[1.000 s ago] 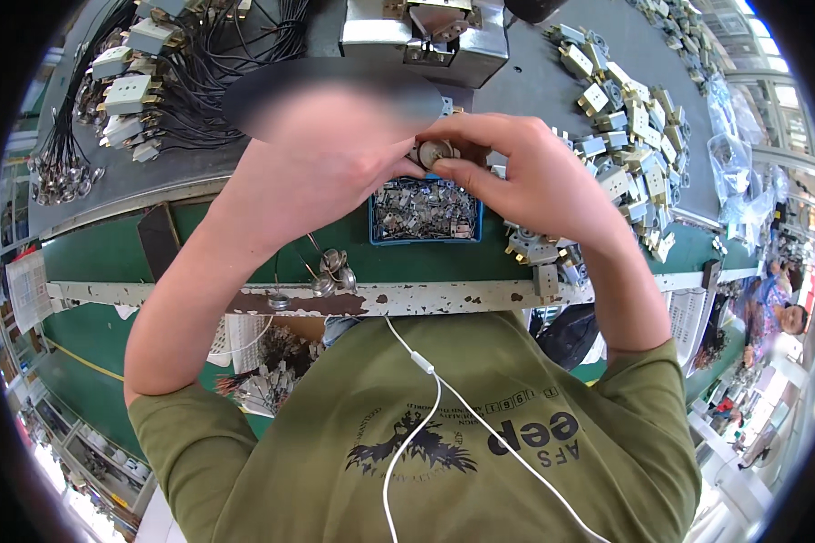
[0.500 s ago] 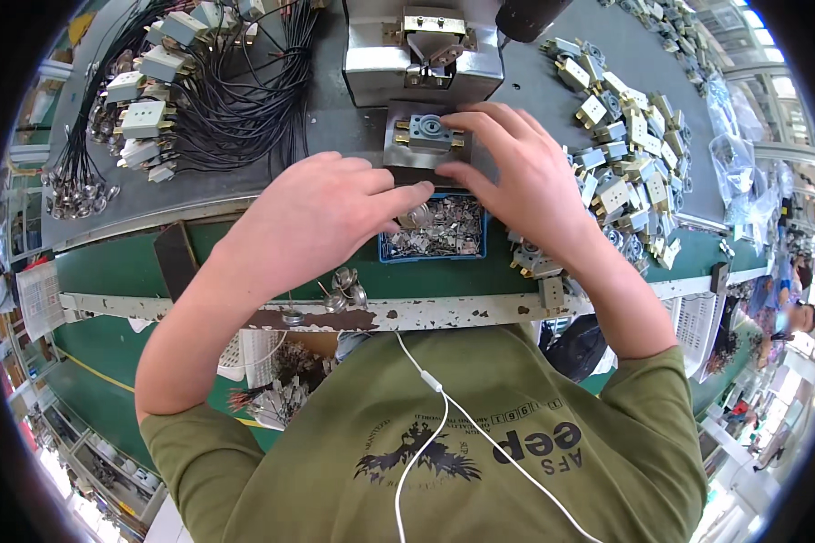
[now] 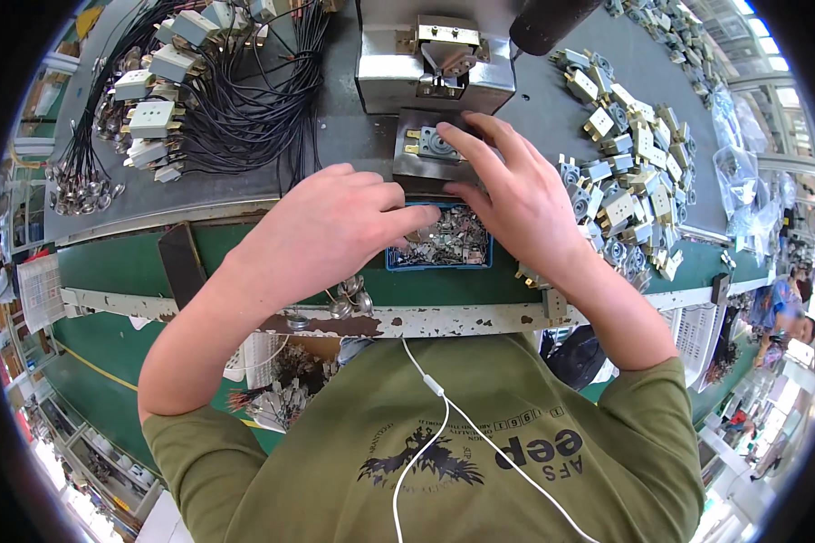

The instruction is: Assembling electronic components using an electric screwdriver at a factory workstation.

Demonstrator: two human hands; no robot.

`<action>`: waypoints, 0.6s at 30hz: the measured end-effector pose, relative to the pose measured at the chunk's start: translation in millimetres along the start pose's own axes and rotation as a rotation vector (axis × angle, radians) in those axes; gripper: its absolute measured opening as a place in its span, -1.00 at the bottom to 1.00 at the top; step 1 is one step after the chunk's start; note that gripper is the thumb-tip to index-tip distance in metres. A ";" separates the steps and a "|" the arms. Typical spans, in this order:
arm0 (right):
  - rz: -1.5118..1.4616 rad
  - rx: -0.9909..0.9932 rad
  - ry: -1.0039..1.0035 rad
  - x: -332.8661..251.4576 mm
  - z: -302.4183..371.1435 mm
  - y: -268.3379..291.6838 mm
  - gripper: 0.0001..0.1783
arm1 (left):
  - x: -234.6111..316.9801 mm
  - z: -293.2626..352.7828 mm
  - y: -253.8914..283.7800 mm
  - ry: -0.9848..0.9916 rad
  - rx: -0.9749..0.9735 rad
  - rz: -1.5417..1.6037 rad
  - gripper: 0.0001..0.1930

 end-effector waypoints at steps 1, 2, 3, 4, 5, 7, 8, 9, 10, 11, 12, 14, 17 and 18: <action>-0.002 0.003 -0.004 1.0 -0.1 0.0 -0.34 | 0.0 -0.7 0.0 0.001 -0.001 0.009 -0.63; -0.010 -0.021 -0.014 3.4 -1.3 -2.2 -0.31 | 0.2 -1.3 0.3 -0.003 -0.006 0.008 -0.63; -0.018 -0.045 -0.023 5.9 -2.3 -4.3 -0.28 | 0.1 -1.7 2.1 -0.007 0.000 0.020 -0.63; -0.020 -0.042 -0.029 7.7 -3.0 -3.6 -0.28 | 0.2 -1.9 4.1 -0.012 0.006 0.034 -0.63; -0.043 -0.043 -0.032 9.4 -3.8 -3.2 -0.30 | 0.2 -2.2 5.1 -0.017 0.001 0.032 -0.63; -0.062 -0.044 -0.040 11.1 -3.0 -0.5 -0.32 | -1.0 -3.2 9.3 -0.026 0.017 0.035 -0.61; -0.066 -0.029 -0.029 10.3 -2.5 2.9 -0.34 | -1.5 -4.1 13.3 -0.032 0.018 0.037 -0.61; -0.069 -0.015 -0.017 9.6 -2.3 7.0 -0.36 | -3.5 -4.8 22.9 -0.022 0.055 0.006 -0.63; -0.068 -0.023 -0.014 10.9 -1.4 11.3 -0.36 | -4.9 -4.5 29.9 0.000 0.096 -0.022 -0.65; -0.134 0.041 0.004 13.3 0.5 24.9 -0.39 | -7.9 -9.4 31.9 0.004 0.102 -0.016 -0.65; -0.200 0.106 0.021 14.3 0.6 37.9 -0.42 | -18.2 -16.0 42.6 0.035 0.212 0.086 -0.65; -0.295 0.128 -0.025 15.9 -3.3 54.0 -0.49 | -37.5 -31.6 50.1 0.116 0.295 0.194 -0.66; -0.518 0.335 0.036 14.0 -7.5 105.8 -0.65 | -62.0 -48.0 15.0 0.285 0.074 0.178 -0.67; -0.648 0.474 0.157 11.8 -13.1 131.8 -0.68 | -69.0 -45.5 11.4 0.353 0.010 0.231 -0.67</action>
Point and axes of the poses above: each hand's wrist, its own z-axis away from the middle knuckle, its own y-axis out of the back of the hand, x = y × z, the point moved 9 cm from there along -z, towards the middle knuckle, and after that the axes turned 7 degrees about -x, right-handed, at the moved point
